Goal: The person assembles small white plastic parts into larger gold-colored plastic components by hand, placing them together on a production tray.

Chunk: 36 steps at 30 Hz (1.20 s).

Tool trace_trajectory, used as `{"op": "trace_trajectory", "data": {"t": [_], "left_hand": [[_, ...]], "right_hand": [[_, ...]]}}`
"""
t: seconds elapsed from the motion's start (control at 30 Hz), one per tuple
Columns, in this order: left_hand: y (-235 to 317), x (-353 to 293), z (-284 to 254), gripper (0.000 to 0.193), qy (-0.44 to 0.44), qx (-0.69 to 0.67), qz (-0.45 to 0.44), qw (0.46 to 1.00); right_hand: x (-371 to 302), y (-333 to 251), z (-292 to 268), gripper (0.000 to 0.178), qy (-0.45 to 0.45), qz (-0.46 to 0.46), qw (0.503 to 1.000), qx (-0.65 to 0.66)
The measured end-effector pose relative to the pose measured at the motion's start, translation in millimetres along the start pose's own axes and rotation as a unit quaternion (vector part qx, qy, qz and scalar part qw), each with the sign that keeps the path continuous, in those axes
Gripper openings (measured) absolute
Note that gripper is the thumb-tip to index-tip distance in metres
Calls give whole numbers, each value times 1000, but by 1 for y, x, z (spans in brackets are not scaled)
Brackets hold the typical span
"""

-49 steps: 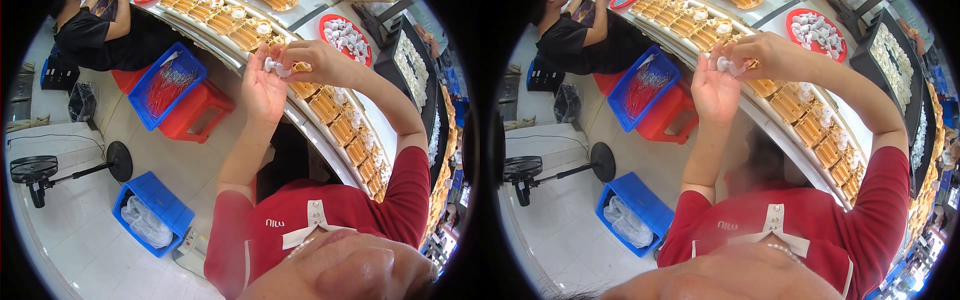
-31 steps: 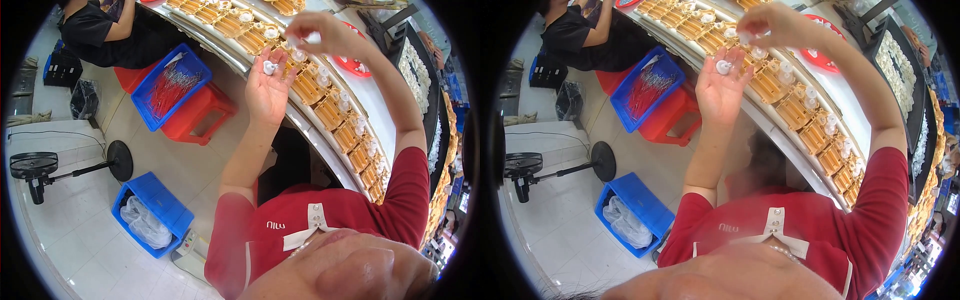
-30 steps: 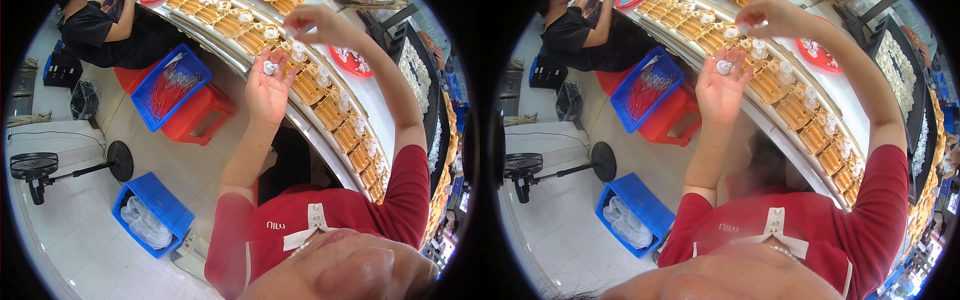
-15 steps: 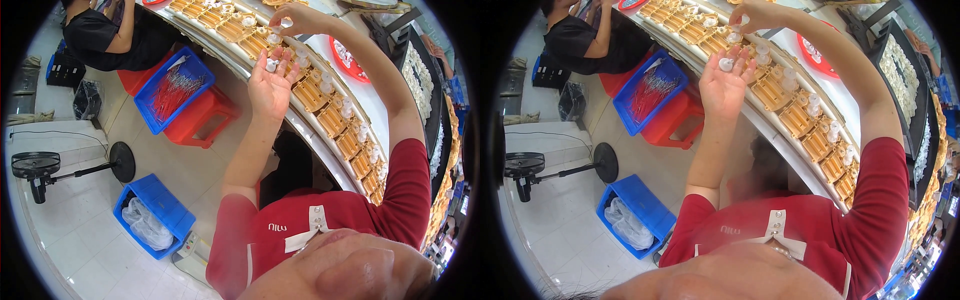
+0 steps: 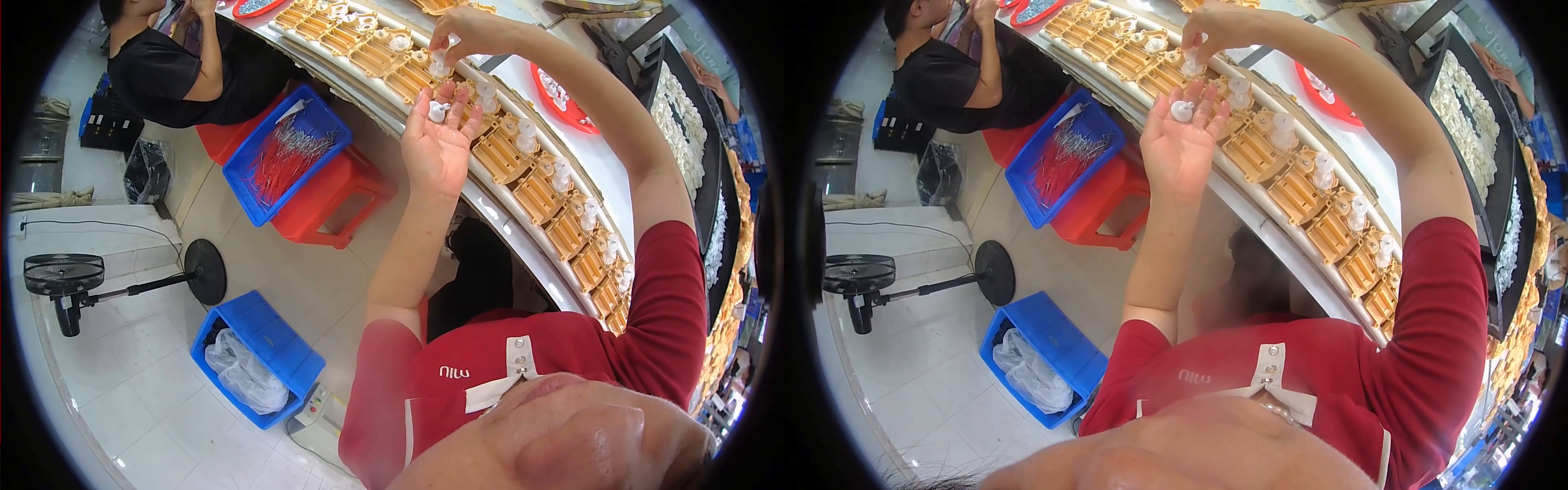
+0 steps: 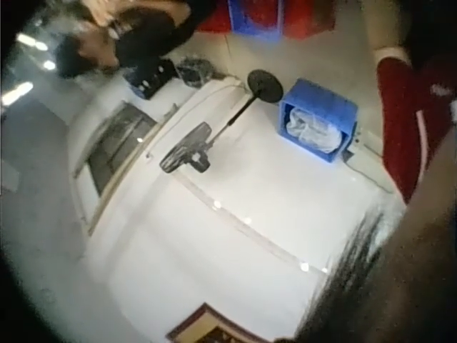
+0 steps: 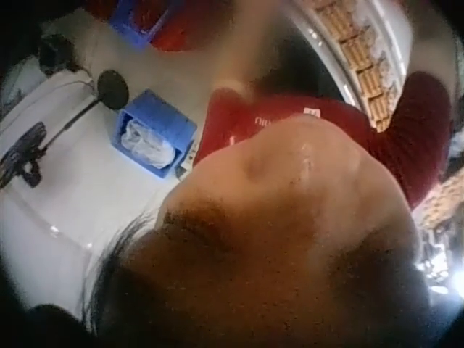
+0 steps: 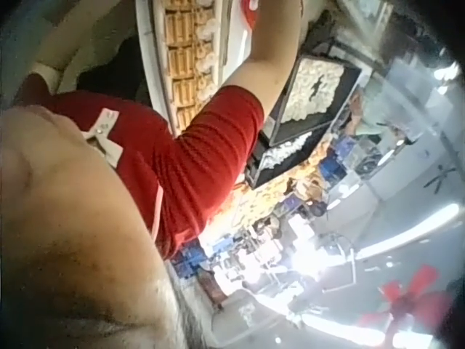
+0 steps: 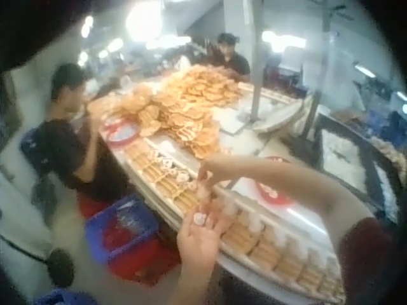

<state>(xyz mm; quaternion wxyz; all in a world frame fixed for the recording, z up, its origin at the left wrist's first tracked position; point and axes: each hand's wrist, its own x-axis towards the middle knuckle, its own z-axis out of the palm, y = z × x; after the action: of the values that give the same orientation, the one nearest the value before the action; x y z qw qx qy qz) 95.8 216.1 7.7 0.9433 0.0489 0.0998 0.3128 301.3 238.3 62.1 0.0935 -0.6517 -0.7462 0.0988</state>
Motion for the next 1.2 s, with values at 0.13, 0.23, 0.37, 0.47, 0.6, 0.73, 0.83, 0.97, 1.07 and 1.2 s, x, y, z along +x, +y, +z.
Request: {"op": "trace_trajectory", "data": {"t": [0.13,0.23,0.37,0.47,0.6,0.73,0.83,0.97,1.07,1.2], "left_hand": [[2,0,-1,24,0,-5,-8,1000],[2,1,-2,26,-4,-3,-8,1000],[2,0,2,23,3,-1,-23,1000],[0,2,2,24,-7,1,-27,1000],[3,0,0,27,-6,-9,-26,1000],[9,-3,0,39,-43,-32,-21,998],[7,-4,8,44,-69,-25,-26,997],[4,-1,1,52,-69,-19,-20,997],[7,-6,9,62,-69,20,-20,997],[9,-6,4,55,-73,18,11,997]], "right_hand": [[-2,-2,-5,28,-13,65,991,113],[0,3,-3,25,5,39,993,107],[1,5,5,21,8,34,999,36],[-1,5,7,21,3,84,994,69],[-13,-16,-1,21,127,28,991,31],[-38,-66,-9,22,106,-38,983,141],[-53,-86,-9,23,52,-48,981,179],[-55,-92,-4,22,28,-32,983,181],[-61,-95,-5,23,49,-93,986,132],[-61,-95,-6,20,71,-125,982,127]]}}
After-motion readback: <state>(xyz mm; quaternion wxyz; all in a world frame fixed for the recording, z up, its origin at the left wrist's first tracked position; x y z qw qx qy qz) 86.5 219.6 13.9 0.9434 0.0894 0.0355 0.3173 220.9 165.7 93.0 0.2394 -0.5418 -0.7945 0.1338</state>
